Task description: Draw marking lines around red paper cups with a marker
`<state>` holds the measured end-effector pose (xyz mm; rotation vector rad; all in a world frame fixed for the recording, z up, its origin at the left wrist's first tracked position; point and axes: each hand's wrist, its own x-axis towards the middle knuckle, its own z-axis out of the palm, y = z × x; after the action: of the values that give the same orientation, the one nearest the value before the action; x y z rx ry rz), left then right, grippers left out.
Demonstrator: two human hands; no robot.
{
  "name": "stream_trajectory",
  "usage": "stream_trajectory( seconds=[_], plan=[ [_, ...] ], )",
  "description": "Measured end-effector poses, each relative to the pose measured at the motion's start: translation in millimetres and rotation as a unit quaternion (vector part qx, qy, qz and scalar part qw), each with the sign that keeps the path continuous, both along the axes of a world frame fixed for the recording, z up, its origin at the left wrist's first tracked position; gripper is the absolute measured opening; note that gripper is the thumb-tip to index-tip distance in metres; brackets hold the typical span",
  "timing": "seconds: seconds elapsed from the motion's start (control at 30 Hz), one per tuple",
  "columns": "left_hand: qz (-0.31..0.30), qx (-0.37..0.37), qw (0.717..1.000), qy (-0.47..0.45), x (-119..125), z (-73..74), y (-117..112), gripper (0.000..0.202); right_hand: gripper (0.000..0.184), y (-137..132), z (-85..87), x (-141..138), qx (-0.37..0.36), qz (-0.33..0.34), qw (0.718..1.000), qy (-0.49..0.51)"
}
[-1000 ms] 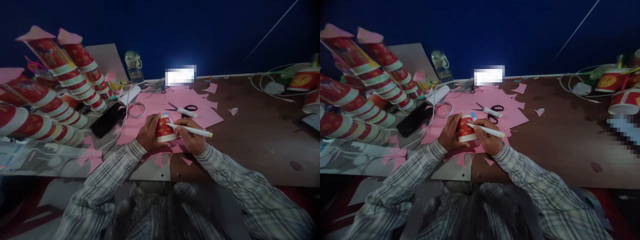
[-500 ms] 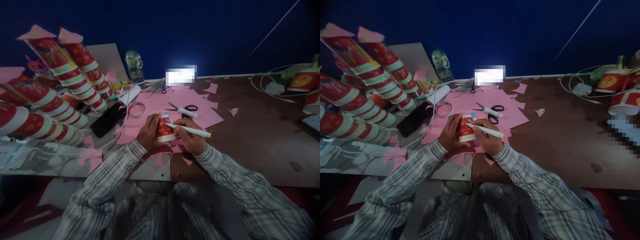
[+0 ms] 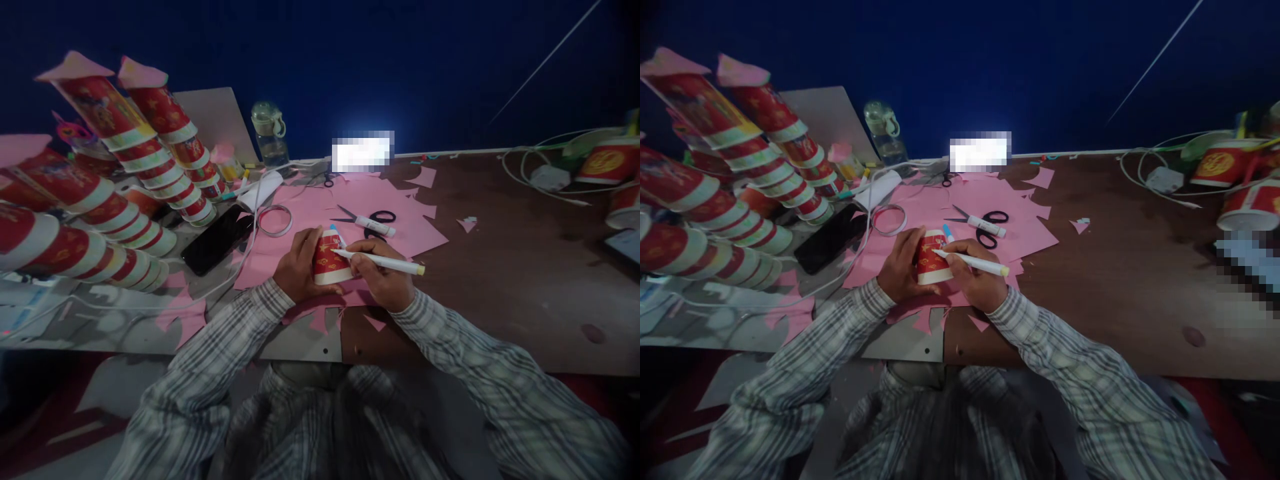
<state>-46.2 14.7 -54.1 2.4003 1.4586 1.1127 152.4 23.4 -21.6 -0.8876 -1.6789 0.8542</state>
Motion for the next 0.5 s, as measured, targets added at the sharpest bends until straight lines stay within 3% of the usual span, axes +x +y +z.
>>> stream_trajectory(
  seconds=[0.5],
  plan=[
    [-0.008, 0.022, 1.000, 0.008, -1.8, -2.0, 0.7, 0.128, 0.017, -2.1, 0.5, 2.3, -0.001, 0.016, 1.000, -0.001]
  ],
)
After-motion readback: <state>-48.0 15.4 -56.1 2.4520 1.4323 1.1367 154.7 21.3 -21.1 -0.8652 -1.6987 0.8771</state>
